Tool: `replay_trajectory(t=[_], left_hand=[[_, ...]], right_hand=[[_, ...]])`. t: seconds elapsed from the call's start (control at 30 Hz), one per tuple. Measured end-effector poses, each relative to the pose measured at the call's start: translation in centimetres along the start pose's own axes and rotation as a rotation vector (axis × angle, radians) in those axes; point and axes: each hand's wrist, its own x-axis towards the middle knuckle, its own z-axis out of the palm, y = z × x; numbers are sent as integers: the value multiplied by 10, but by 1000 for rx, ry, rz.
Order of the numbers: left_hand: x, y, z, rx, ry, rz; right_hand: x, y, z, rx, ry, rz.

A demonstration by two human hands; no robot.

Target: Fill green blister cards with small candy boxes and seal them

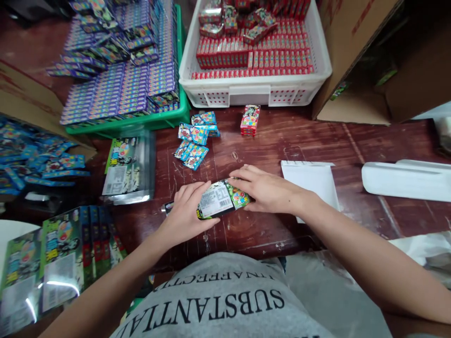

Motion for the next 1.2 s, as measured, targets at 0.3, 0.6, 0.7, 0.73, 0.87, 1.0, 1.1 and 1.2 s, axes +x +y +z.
replay_trajectory(t=[0.3, 0.6, 0.7, 0.73, 0.87, 1.0, 1.1, 1.2], left_hand=[[2, 1, -6, -73, 45, -7], [3, 6, -4, -24, 158, 24], [3, 11, -1, -19, 141, 39], [4, 13, 1, -16, 147, 37], [6, 22, 6, 9, 229, 15], [10, 25, 10, -8, 266, 16], [15, 32, 10, -87, 307, -12], [21, 43, 7, -238, 418, -132]], right_hand=[[-14, 4, -16, -41, 263, 73], [-23, -10, -10, -1, 148, 22], [-26, -4, -12, 26, 99, -19], [-25, -2, -13, 31, 87, -39], [-22, 2, -13, 35, 93, -61], [-21, 2, -16, 102, 84, -35], [-18, 1, -13, 237, 131, 12], [-12, -5, 2, 465, 442, 184]])
